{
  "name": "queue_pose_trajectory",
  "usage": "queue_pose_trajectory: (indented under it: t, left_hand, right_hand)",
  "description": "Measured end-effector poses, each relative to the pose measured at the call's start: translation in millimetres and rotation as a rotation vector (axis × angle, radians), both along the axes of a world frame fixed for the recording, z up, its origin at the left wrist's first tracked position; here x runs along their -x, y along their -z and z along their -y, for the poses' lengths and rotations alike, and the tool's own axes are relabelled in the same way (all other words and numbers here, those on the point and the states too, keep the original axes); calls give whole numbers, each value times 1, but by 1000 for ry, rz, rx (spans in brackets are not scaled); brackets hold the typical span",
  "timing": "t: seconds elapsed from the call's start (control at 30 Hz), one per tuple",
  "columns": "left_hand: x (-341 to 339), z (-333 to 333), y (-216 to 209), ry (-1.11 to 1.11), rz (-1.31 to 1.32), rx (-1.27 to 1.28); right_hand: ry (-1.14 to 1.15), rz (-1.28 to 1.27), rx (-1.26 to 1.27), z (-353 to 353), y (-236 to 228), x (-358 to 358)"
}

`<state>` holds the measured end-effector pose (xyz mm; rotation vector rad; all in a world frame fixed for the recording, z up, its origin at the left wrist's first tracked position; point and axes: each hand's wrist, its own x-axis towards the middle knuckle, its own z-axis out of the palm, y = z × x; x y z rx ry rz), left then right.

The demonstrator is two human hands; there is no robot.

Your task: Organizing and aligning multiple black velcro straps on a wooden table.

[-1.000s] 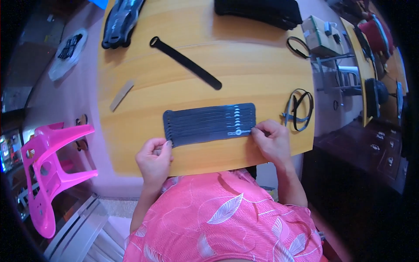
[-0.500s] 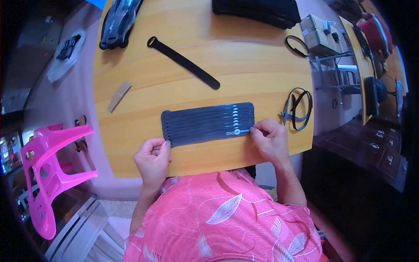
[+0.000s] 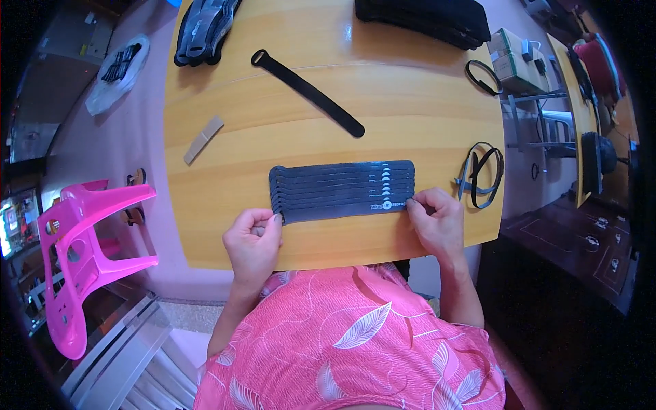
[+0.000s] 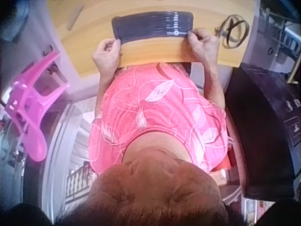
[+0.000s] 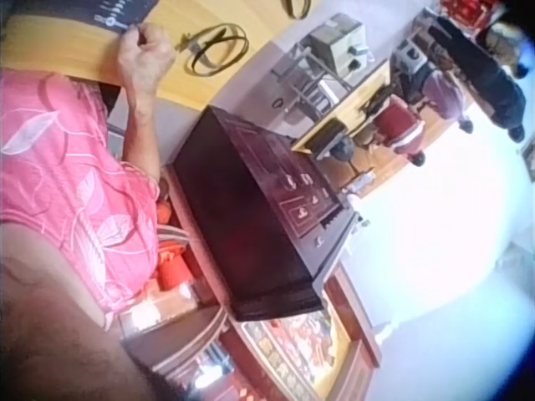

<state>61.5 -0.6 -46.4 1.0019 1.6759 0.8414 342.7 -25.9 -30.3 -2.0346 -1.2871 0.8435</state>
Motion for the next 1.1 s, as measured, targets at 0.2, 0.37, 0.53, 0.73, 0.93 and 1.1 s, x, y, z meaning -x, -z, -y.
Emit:
queue_pose_trajectory:
  t: [0.2,0.37,0.53,0.73,0.93,1.1]
  left_hand:
    - [-2,-1,-1,-7,14,-3]
    - [-4,-1,-1,-10,27,3]
    - [-2,-1,1,0,-35,-21]
    - [4,-4,8,58,-126,-62]
    - [8,-13,-6,242,-389,-85]
    - [16,-15,-15,322,-526,-132]
  right_hand:
    - [-9,21,-9,-1,-2,0]
    - [9,52,-3,0,2,-1]
    - [7,70,-18,0,4,2]
    - [-18,160,-27,-3,1,6]
    - [-128,401,-17,-8,2,8]
    - [-187,513,103,-13,-8,10]
